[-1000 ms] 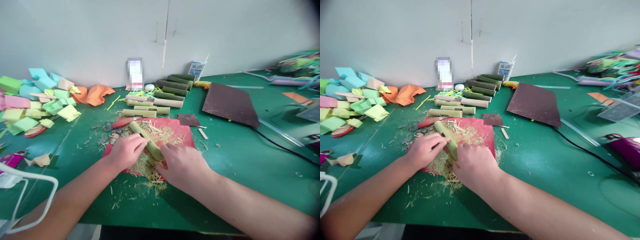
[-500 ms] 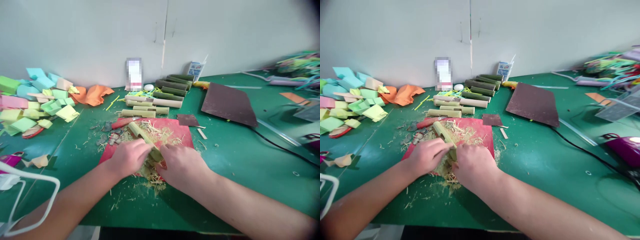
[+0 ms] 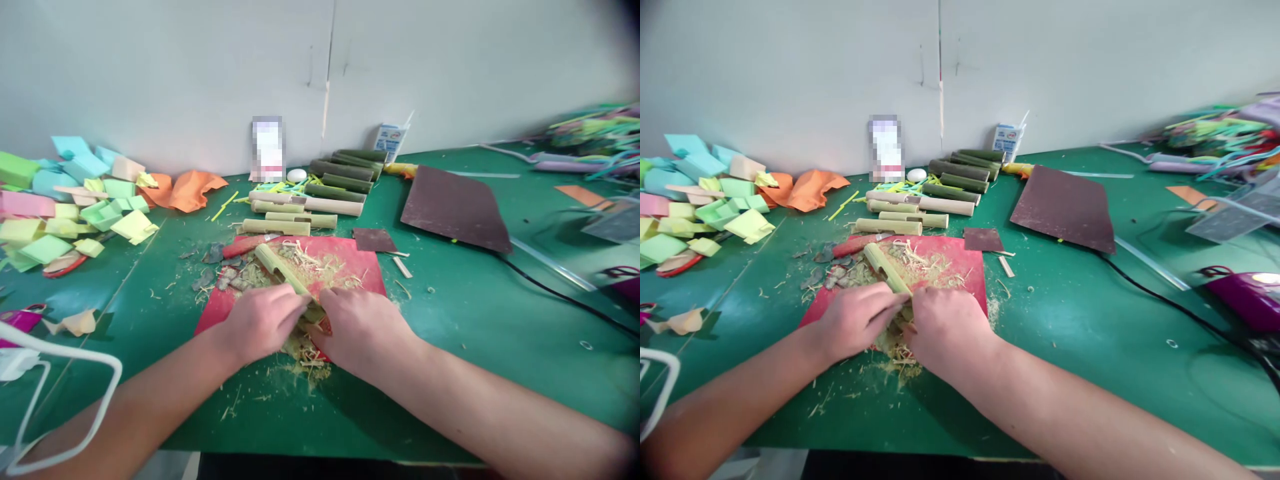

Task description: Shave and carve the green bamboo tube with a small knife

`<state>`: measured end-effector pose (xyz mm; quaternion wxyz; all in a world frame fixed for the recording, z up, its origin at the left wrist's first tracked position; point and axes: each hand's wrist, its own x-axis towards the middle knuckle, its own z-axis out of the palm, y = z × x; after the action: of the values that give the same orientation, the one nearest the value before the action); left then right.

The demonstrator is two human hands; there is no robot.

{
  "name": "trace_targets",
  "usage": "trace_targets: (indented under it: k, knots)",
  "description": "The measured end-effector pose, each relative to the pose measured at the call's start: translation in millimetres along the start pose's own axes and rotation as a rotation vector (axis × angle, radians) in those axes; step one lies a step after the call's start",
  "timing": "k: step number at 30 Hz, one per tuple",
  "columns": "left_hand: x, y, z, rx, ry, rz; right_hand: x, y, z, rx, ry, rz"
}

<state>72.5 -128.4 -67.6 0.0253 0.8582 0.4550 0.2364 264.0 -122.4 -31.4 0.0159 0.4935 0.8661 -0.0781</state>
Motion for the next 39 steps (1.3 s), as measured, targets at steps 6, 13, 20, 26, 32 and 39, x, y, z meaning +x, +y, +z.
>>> trace_targets:
  k: [6,13,20,26,32,39]
  knots:
    - [0.9,-6.1,-2.0,0.056,0.08,-0.051,1.1,-0.9,0.6,0.01,0.007,0.018]
    - [1.2,-8.4,-2.1,0.085,0.126,-0.066,0.4,0.8,1.4,0.007,0.018,0.019]
    - [0.6,-0.1,-2.1,0.07,0.087,-0.056,1.8,1.0,3.4,0.016,0.047,0.018]
    - [0.3,-4.6,-1.4,0.053,0.054,-0.023,1.9,1.3,2.3,0.03,0.031,0.012]
    - [0.0,0.2,-1.4,0.005,-0.015,0.021,1.9,1.3,0.4,0.04,0.018,0.005]
    - [-2.5,1.2,-3.4,0.027,0.027,-0.019,1.7,0.8,-0.3,0.029,0.002,0.015]
